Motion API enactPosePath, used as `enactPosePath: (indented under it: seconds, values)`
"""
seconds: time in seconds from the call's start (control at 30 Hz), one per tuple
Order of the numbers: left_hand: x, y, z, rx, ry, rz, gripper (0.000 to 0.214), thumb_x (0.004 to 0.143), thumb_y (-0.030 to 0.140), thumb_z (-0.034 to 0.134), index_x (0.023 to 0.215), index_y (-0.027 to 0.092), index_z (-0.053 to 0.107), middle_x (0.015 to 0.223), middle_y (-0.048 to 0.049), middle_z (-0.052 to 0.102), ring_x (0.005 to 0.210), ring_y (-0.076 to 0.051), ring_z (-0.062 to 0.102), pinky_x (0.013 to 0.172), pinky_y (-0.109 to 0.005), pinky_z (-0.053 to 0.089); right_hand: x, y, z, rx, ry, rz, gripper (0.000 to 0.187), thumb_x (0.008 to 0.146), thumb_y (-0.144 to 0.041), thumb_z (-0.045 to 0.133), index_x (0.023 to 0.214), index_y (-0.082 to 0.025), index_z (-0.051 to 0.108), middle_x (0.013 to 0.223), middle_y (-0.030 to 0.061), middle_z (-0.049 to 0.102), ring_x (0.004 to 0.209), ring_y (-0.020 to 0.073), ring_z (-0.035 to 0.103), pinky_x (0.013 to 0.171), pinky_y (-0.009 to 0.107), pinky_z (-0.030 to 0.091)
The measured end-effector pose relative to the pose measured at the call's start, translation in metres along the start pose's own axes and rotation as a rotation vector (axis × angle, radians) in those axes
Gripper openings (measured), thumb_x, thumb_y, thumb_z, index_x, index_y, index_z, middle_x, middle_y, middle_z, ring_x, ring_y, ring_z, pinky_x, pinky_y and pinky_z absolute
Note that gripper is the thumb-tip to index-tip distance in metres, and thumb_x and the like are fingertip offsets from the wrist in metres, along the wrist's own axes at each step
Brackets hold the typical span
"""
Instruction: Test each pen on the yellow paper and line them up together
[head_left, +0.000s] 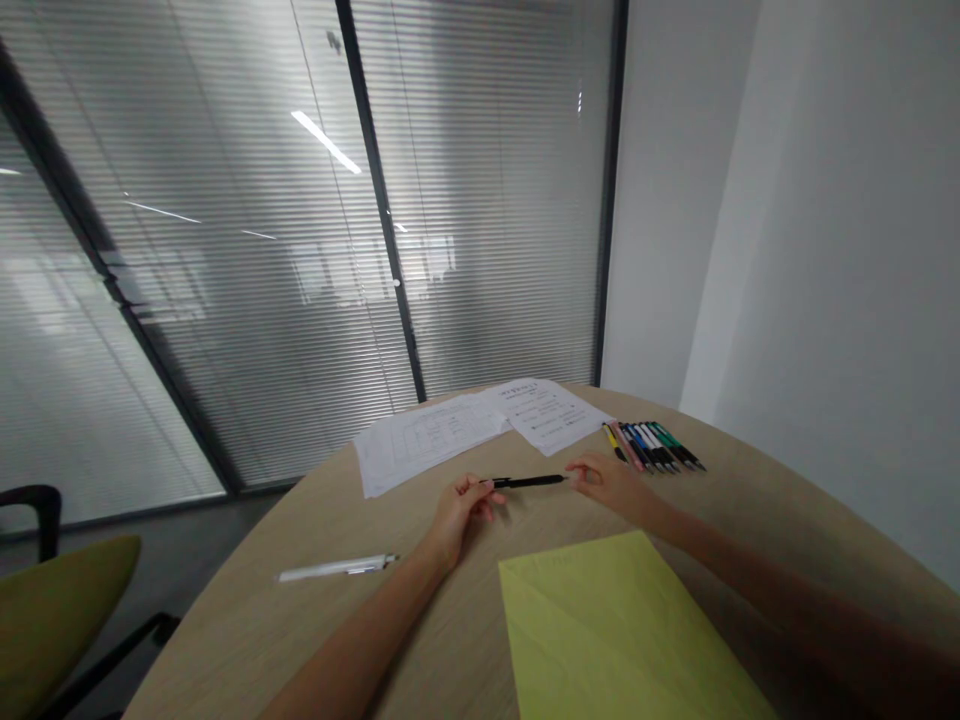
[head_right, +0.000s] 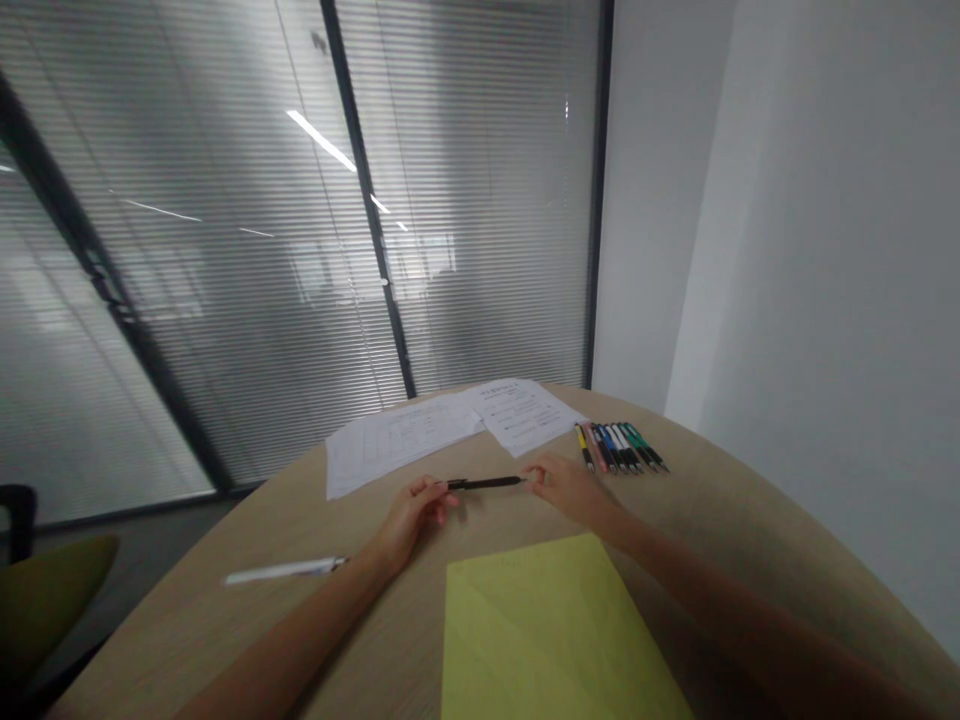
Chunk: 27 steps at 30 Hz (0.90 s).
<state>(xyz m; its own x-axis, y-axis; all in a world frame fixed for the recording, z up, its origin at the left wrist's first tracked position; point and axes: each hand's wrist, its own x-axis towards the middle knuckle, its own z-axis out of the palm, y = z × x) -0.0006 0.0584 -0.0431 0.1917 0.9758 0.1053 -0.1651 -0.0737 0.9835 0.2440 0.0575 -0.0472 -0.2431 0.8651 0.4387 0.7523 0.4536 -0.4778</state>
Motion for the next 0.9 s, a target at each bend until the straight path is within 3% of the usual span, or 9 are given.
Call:
enactPosePath:
  seconds: [0.37,0.7,0.9]
  values:
    - [-0.001,0.001,0.001,0.027,-0.016,0.006,0.019,0.063,0.026,0.062,0.054,0.016,0.049,0.058,-0.0041,0.066,0.038,-0.009,0.046,0.046,-0.023,0.031,-0.004,-0.016,-0.002,-0.079,-0.091,0.041,0.014,0.074,-0.018,0.049,0.077,-0.017,0.063,0.076,0.0040,0.063,0.069,0.0144,0.055,0.064,0.025,0.041]
    - [-0.001,0.000,0.002,0.042,-0.011,0.005,0.019,0.064,0.025,0.063,0.055,0.016,0.049,0.058,-0.0050,0.066,0.037,-0.009,0.046,0.044,-0.022,0.030,-0.005,-0.006,0.007,-0.097,-0.073,0.096,0.016,0.074,-0.016,0.048,0.077,-0.018,0.064,0.082,0.0054,0.066,0.078,0.0159,0.058,0.071,0.026,0.041]
    - [0.000,-0.001,0.001,0.004,-0.002,0.004,0.018,0.064,0.023,0.063,0.056,0.015,0.049,0.059,-0.0052,0.066,0.038,-0.008,0.046,0.045,-0.022,0.030,-0.005,-0.018,0.002,-0.055,-0.070,0.168,0.017,0.074,-0.016,0.048,0.075,-0.017,0.064,0.073,0.0052,0.066,0.068,0.0153,0.059,0.062,0.024,0.042]
